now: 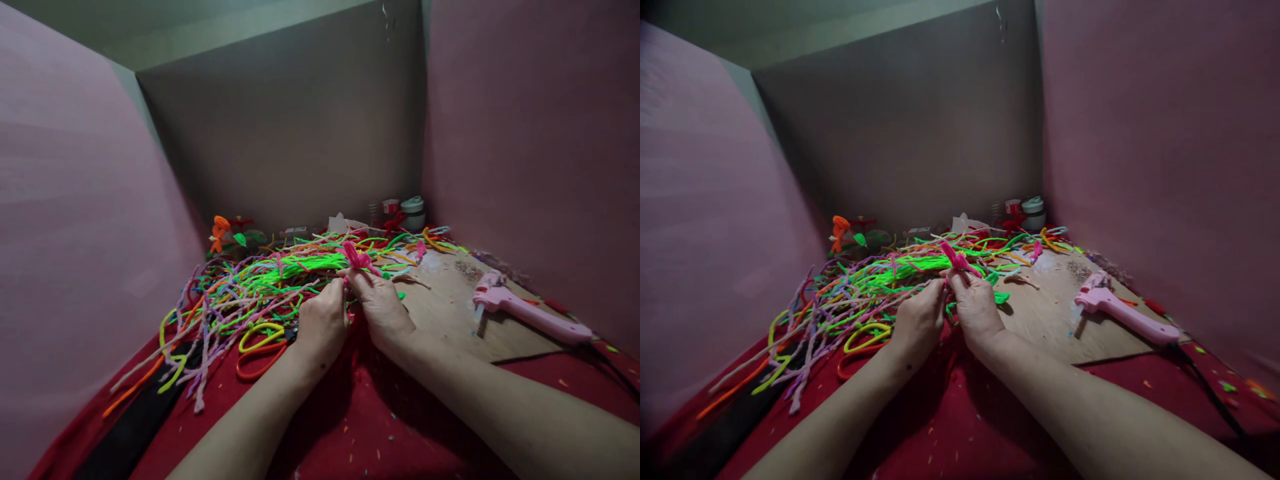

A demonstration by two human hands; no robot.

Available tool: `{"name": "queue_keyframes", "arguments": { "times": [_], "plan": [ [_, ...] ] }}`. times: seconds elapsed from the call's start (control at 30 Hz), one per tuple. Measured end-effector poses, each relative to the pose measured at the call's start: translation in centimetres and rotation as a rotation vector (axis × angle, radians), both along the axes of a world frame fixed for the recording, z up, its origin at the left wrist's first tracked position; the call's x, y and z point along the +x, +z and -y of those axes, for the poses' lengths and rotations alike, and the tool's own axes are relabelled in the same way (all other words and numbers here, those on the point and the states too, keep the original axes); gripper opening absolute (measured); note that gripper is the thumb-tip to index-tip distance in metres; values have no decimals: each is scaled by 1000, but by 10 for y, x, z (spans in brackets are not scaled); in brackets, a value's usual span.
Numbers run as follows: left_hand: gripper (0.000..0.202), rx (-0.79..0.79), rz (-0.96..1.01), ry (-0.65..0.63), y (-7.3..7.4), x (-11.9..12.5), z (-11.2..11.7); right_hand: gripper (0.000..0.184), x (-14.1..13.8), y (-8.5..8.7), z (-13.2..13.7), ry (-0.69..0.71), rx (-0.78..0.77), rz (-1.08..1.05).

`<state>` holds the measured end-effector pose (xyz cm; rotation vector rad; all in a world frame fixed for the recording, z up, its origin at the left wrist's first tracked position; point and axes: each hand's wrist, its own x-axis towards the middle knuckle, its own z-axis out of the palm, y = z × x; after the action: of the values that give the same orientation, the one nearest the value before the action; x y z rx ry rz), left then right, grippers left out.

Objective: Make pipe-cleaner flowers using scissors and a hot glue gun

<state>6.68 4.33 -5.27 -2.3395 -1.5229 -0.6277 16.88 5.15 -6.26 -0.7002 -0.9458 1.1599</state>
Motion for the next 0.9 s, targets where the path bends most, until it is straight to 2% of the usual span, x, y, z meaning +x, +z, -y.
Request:
{"name": "queue_keyframes", "arguments": {
  "times": [0.1, 0.23, 0.33, 0.53, 0.67, 0.77, 0.9],
  "plan": [
    [22, -12, 92, 1, 0, 3, 1, 30, 0, -1, 0, -10, 9, 10],
    [24, 26, 94, 18, -1, 4, 2, 31, 0, 0, 1, -2, 16, -10],
    [22, 8, 171, -52, 0, 1, 1, 30, -1, 3, 3, 9, 38, -10],
    [20, -254, 739, -295, 7, -2, 0, 23, 1, 8, 4, 87, 114, -7],
    [21, -440, 1056, -385, 14, 1, 3, 21, 2, 10, 5, 79, 105, 51],
    [22, -591, 1201, -399, 18, 3, 7, 18, 4, 8, 4, 77, 113, 85],
    [21, -727, 1293, -403, 20, 2, 11, 18, 5, 6, 2, 103, 152, 97]
  ]
}}
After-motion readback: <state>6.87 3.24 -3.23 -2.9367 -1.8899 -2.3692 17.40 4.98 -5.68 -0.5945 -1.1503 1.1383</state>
